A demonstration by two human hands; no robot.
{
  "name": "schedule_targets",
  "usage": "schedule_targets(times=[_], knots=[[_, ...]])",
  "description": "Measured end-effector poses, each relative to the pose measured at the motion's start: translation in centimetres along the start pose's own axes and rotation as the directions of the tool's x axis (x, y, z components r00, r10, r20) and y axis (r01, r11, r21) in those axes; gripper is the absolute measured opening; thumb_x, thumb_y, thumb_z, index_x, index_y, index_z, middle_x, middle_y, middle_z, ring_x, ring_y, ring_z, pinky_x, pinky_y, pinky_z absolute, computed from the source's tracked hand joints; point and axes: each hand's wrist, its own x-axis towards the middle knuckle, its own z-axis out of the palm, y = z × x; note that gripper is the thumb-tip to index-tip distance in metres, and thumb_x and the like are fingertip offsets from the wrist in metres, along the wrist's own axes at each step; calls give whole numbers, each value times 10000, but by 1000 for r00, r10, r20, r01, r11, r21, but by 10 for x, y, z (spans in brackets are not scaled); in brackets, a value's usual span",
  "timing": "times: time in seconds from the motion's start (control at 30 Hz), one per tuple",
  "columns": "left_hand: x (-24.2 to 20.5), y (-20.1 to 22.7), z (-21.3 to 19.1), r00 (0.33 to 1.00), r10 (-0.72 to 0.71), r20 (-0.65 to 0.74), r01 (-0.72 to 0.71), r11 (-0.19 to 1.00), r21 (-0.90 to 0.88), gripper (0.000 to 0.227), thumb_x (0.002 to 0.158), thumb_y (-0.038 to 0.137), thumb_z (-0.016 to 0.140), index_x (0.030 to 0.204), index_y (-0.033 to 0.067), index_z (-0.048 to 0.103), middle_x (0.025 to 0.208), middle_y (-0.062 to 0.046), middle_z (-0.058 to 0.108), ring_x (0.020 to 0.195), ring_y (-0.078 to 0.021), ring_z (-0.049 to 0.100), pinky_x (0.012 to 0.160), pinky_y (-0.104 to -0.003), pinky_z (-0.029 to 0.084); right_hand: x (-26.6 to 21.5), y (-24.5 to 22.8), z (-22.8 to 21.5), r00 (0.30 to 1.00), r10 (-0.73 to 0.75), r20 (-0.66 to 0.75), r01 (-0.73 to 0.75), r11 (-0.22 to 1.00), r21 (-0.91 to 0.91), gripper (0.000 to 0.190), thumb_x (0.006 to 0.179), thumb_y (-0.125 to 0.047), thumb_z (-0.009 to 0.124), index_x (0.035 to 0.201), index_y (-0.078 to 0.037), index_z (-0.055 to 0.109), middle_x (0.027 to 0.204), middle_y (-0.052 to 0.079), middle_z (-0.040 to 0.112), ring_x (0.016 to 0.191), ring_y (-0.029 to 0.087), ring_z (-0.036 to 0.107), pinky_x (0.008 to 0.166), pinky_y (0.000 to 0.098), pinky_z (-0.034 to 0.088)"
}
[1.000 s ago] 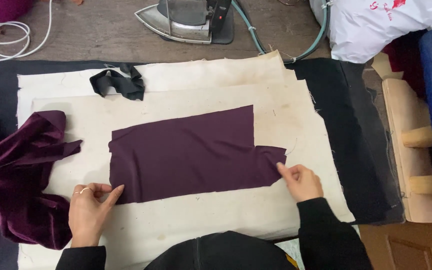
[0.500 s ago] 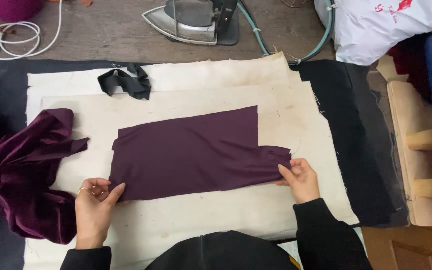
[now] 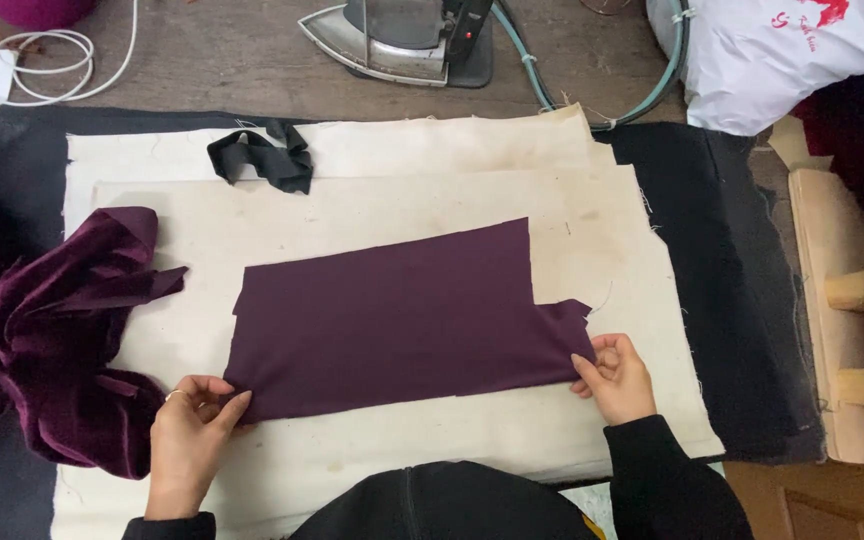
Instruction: Arranging and aligning cut fabric pieces on a workspace, then retrieving more pieces from a cabinet.
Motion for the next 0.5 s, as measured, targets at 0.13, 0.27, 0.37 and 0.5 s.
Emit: schedule_targets(times=[0.13,0.27,0.37,0.5], knots=[[4,-11,0,995,89,-54,-68,951,301,182,794,220,747,903,128,633,820,-22,678,687,-174,650,740,-302,469,-6,-19,-7,997,54,-54,-62,985,-161,315,827,-158,709,1073,-99,522,872,101,593,656,224,616,575,335,517],[0,2,22,792,603,-101,-468,704,534,242,861,194,662,1075,97,601,1086,-79,586,945,-247,546,826,-416,439,0,-26,10,863,-495,-100,403,795,-453,301,906,-214,592,1164,-62,558,1010,95,595,886,228,564,835,353,447],[-5,24,68,608,788,93,-690,468,552,409,841,185,638,1229,95,541,1285,-125,519,1203,-325,466,1024,-490,354,-5,-44,68,697,-697,165,628,483,-611,462,867,-228,567,1302,-83,504,1303,119,474,1193,283,444,972,453,349],[-18,42,128,442,822,360,-723,88,685,658,930,470,433,1494,154,314,1575,-28,280,1451,-253,250,1123,-565,212,-32,-58,144,479,-660,578,751,-32,-659,649,929,-457,464,1488,-158,320,1579,33,251,1425,315,251,1074,611,205]])
